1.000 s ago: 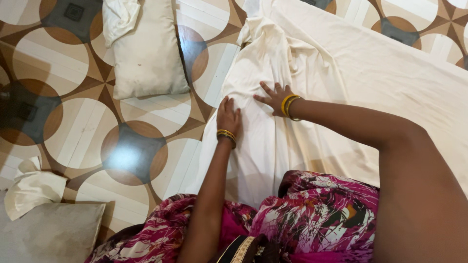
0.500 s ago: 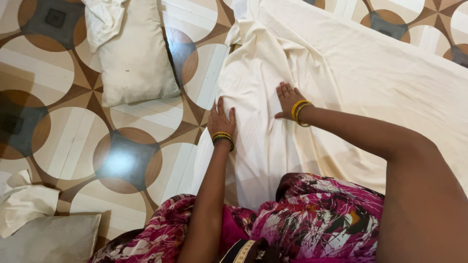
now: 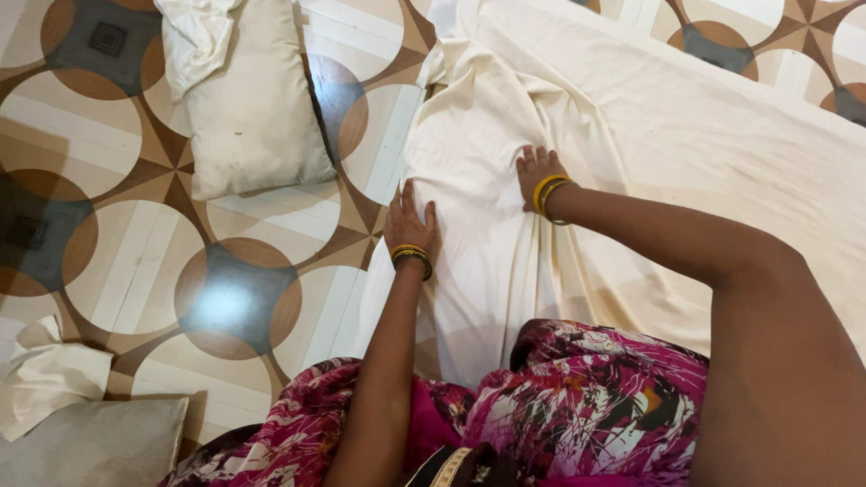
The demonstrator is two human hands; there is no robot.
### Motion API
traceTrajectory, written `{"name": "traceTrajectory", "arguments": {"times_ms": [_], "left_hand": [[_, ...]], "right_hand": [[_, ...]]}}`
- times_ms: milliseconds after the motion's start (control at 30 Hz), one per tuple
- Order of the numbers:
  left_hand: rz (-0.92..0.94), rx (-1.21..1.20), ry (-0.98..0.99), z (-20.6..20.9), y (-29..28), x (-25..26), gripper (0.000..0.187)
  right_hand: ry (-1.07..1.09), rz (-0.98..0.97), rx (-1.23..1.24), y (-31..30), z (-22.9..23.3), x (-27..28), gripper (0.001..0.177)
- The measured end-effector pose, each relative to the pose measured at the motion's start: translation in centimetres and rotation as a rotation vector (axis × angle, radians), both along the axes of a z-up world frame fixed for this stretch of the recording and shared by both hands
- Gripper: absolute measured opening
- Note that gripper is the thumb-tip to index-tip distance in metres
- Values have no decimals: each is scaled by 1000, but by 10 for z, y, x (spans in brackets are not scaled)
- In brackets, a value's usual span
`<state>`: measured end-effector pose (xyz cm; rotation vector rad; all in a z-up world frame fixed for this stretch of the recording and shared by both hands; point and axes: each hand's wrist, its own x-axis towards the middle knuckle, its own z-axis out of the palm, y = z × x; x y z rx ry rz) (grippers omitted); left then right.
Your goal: The person smooths and begins folding a large white bedsheet by hand on a mattress placed on a tiled floor.
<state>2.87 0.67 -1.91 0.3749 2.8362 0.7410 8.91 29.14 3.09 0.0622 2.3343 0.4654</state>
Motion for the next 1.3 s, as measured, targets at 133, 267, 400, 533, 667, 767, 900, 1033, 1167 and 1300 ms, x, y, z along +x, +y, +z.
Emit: {"name": "traceTrajectory", "arguments": {"times_ms": [133,267,400,533,667,767,900,1033,1167,1300], "left_hand": [[-44,48,-40,-2,-4,-1,77],[-80,223,74,-11,-12,-2,74],[-23,179,145,-12,-31,21,58],[-53,68,55,-6,-43,31,62],[-44,92,100,-10,-40,33,63],[-37,84,115,-11,-38,31,65],[-20,53,68,-7,-33,29,67],[-19,11,-10,2,-32,26,69],[3,18,-14,9,-32,28,67],[-3,26,-2,10,-32,29,67]], "right_hand": [[246,109,-25,-9,-37,-3,72],[179,200,-202,-55,-23,1,85],[3,142,-376,-90,17,4,90],[-61,118,-311,-97,39,-6,90],[-85,95,-300,-86,41,-9,87],[-85,83,-301,-86,36,-9,87],[-83,97,-282,-82,39,-13,87],[-105,133,-257,-80,48,-21,86],[-90,128,-254,-81,49,-24,88],[-34,134,-236,-85,40,-21,81]]}}
